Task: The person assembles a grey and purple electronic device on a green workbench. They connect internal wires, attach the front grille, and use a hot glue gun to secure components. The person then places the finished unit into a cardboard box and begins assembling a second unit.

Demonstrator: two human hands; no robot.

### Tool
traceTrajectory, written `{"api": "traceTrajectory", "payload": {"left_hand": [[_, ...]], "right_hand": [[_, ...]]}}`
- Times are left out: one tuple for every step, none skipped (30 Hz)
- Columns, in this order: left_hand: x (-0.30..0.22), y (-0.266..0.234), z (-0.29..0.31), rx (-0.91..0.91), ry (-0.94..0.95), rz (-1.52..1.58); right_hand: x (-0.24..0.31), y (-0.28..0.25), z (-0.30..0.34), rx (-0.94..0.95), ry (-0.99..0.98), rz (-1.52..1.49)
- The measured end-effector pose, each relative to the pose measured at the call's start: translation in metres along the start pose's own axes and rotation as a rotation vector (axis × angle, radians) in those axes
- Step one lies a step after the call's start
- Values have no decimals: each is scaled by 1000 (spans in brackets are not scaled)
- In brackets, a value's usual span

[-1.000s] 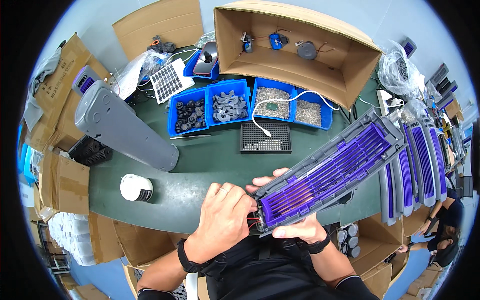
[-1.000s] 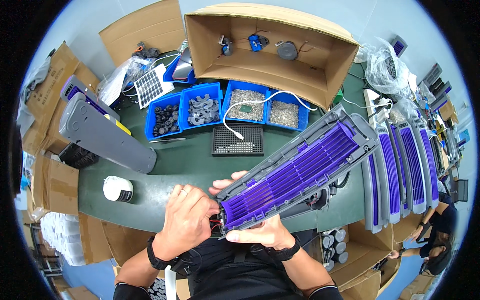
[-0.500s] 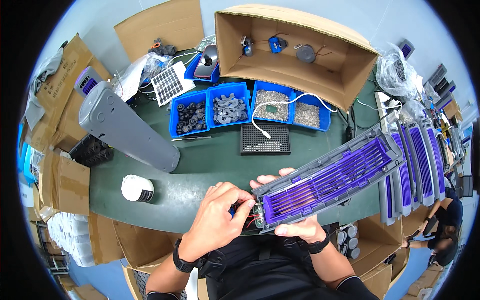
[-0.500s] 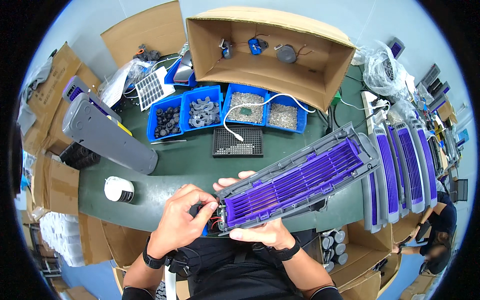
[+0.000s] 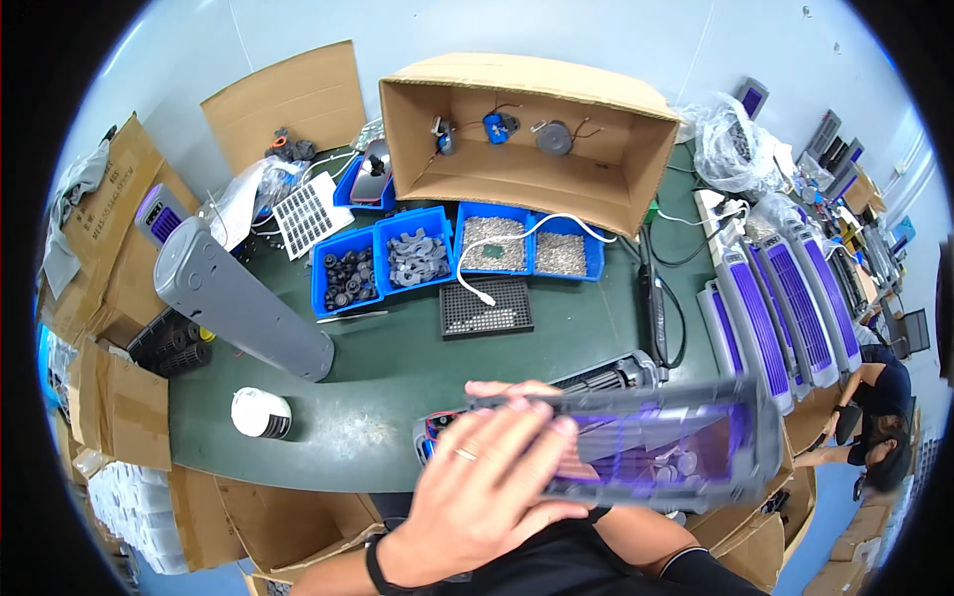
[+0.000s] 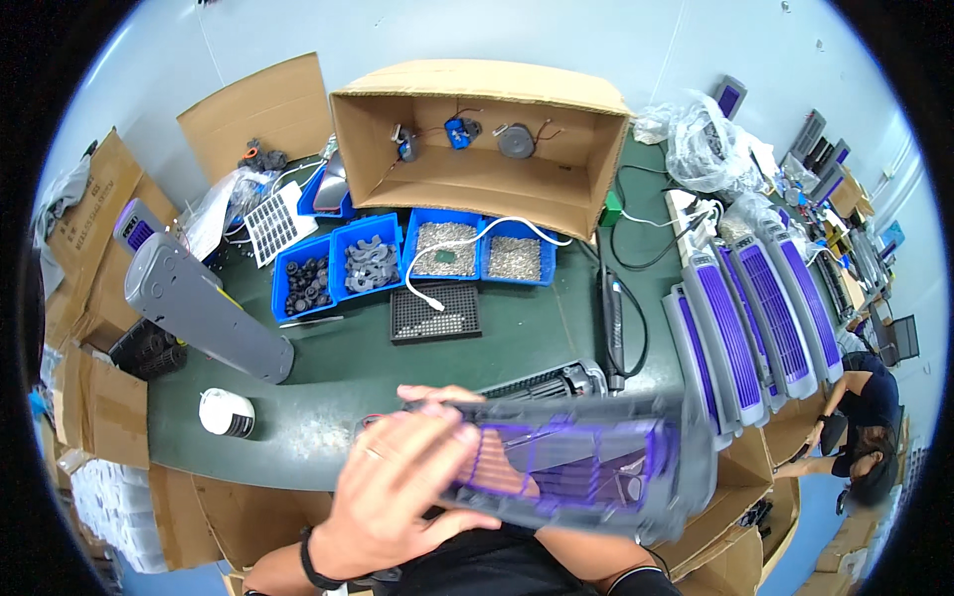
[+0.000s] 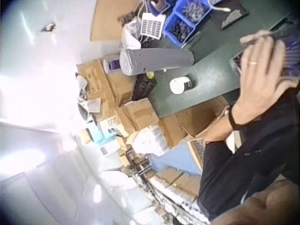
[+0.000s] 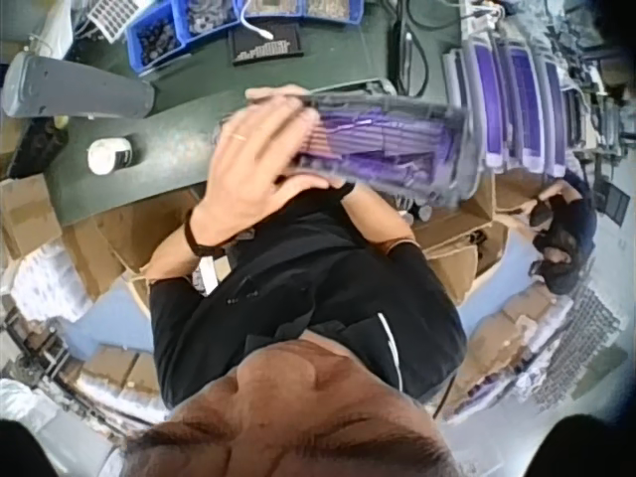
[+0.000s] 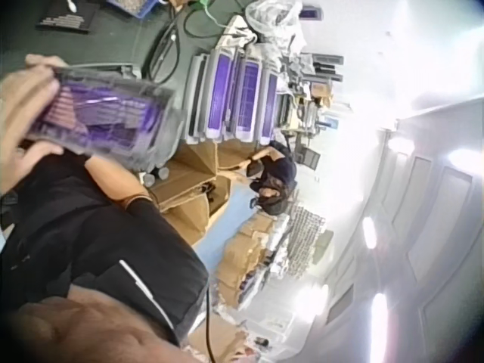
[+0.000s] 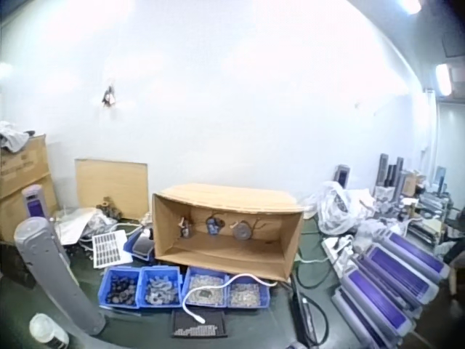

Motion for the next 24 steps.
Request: {"api": "traceTrajectory", "payload": {"left_hand": [[-9,11,7,20,117,-64],[-9,10,13,-13,121,-144],[-3,5,14,-37,64,-76],[6,-4,14,-58,10,30],[13,-12,12,-68,-34,148],[20,-18,10,-73,-81,178],[24,-24,9,-77,-124,208],[25,-31,6,-92,-168,217],[31,-33,7,-75,-215,209],[36,-36,6,-80,-229,202],[40,-39,4,-84,-245,192],[47,-39,1,-90,-273,164],[50,-41,-6,-83,-277,160],[57,-42,-10,-95,-305,182],[65,-41,-13,-108,-332,204],[70,-41,-17,-107,-332,213],[72,-40,-17,-89,-348,231],[74,-39,-17,-71,-364,247],[77,-39,-17,-58,-383,267],[77,-35,-16,-21,-381,272],[72,-31,-16,38,-350,265],[65,-26,-15,92,-323,261],[58,-20,-15,150,-292,260],[58,-7,-9,223,-251,271]], "right_hand": [[-3,-5,3,-7,101,-146],[3,-6,8,145,149,313],[8,-7,10,408,163,989],[12,-7,12,622,155,1426],[27,-16,9,720,141,1700],[39,-25,10,787,21,1816],[45,-38,5,692,49,1679],[51,-48,-4,598,62,1529],[47,-45,-8,665,99,1576],[44,-38,-16,736,130,1620],[39,-37,-19,703,4,1657],[29,-43,-22,674,14,1619],[18,-43,-30,652,22,1598],[9,-42,-37,630,28,1582],[1,-43,-40,600,82,1596],[1,-39,-41,563,59,1580],[3,-35,-43,525,35,1564],[8,-32,-39,479,14,1574],[13,-30,-31,439,-7,1582],[24,-28,-25,401,-23,1595],[38,-29,-18,362,21,1586],[58,-31,-9,302,-9,1582],[79,-38,2,238,-36,1580],[99,-50,14,167,-72,1589]]}}
Point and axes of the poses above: each hand's wrist, its own z-axis away from the middle knuckle, its own y-axis out of the palm, x = y × z, the point moved 8 cm from there along -z, towards the middle knuckle, and after that the axes turned 13 degrees about -y, right-handed, at the moved point
